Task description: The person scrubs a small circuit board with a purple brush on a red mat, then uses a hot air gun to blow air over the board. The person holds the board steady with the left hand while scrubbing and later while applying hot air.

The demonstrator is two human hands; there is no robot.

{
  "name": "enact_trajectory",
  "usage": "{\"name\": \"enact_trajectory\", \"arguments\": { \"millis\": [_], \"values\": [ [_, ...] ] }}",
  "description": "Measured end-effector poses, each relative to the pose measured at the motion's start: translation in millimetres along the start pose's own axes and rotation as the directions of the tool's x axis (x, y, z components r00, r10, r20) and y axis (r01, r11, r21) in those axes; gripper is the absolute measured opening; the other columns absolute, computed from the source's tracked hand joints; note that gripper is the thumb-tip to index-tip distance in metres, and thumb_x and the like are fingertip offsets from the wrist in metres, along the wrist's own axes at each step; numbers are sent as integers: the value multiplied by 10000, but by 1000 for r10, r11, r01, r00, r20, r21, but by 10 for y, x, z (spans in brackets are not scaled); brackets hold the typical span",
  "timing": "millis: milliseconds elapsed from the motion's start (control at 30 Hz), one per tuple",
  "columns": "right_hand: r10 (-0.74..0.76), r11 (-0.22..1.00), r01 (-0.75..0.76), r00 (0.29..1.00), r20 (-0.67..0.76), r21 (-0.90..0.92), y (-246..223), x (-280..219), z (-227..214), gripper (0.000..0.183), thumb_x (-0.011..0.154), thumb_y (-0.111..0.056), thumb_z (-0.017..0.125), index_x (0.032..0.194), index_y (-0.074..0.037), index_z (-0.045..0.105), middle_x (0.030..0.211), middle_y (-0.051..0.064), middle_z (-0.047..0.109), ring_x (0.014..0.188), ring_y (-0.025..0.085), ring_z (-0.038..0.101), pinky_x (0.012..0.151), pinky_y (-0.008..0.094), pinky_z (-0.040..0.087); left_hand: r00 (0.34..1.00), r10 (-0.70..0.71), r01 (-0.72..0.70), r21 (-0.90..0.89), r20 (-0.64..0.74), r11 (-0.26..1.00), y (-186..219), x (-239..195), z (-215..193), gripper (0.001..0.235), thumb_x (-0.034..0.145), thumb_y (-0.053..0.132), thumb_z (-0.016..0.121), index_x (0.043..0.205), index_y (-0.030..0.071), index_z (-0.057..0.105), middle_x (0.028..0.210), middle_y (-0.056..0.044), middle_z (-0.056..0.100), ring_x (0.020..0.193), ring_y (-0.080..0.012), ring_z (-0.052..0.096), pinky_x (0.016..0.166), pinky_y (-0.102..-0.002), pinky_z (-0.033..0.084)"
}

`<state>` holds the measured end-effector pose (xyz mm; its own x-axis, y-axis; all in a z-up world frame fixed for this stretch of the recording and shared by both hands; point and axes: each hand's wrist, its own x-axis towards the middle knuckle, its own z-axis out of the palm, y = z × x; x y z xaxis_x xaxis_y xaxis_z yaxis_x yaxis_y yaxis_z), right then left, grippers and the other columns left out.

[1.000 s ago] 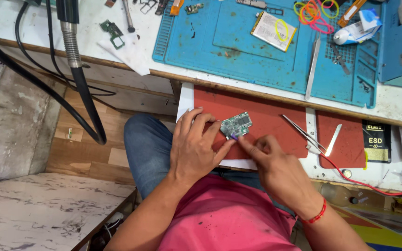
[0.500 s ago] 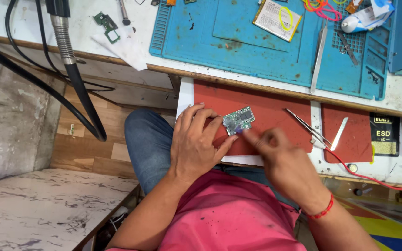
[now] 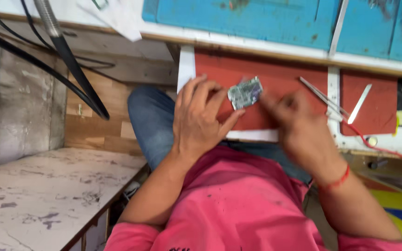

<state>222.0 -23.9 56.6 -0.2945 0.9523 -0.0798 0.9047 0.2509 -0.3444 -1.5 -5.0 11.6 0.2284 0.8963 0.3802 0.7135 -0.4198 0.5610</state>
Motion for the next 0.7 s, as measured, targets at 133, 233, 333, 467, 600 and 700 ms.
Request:
{"name": "enact_trajectory", "arguments": {
  "millis": [133, 233, 333, 467, 600, 700],
  "values": [
    [-39, 999, 39, 999, 3, 2, 14, 5, 2, 613, 883, -9, 542, 1456, -222, 591, 1073, 129, 614, 691, 347, 655, 575, 453, 542, 1000, 14, -14, 13, -16, 1000, 6, 28, -14, 444, 809, 348, 862, 1095, 31, 738, 1147, -102, 626, 1220, -349, 553, 1064, -490, 442],
    [19, 998, -15, 998, 68, -61, -33, 18, 4, 574, 874, -62, 581, 1409, -266, 611, 1043, 102, 625, 630, 331, 661, 526, 453, 536, 999, 38, -37, 14, -33, 999, 32, 59, -48, 442, 798, 345, 862, 1077, 26, 736, 1133, -109, 629, 1198, -347, 556, 1062, -498, 443],
    [54, 995, -55, 998, -13, -88, -32, 7, 0, 598, 867, -34, 576, 1429, -234, 607, 1064, 110, 619, 641, 332, 664, 524, 449, 534, 999, 45, -45, 17, -29, 999, 40, 27, -12, 443, 804, 350, 864, 1068, 21, 733, 1116, -104, 632, 1190, -345, 561, 1054, -497, 445],
    [29, 998, -30, 999, -14, -57, 10, 5, 13, 554, 885, -54, 585, 1407, -234, 624, 1048, 101, 626, 646, 344, 666, 524, 459, 537, 999, 36, -36, 17, -19, 999, 9, 0, -4, 433, 812, 344, 861, 1073, 23, 734, 1119, -107, 631, 1184, -343, 569, 1049, -490, 448],
    [-130, 990, 130, 991, -5, 46, 43, -9, 16, 573, 845, -47, 571, 1386, -227, 628, 1021, 119, 621, 633, 337, 676, 541, 457, 560, 998, 57, -56, 26, -42, 998, 56, 50, -40, 440, 793, 345, 857, 1059, 19, 727, 1114, -111, 628, 1171, -354, 568, 1038, -496, 449],
    [32, 999, -30, 998, 45, -36, 18, -12, 57, 600, 843, -16, 559, 1383, -269, 629, 1077, 117, 631, 612, 354, 669, 544, 467, 563, 999, 40, -39, 17, -15, 999, 60, 27, -42, 434, 806, 341, 858, 1067, 20, 728, 1109, -118, 625, 1148, -347, 572, 1027, -492, 455]
  ]
}}
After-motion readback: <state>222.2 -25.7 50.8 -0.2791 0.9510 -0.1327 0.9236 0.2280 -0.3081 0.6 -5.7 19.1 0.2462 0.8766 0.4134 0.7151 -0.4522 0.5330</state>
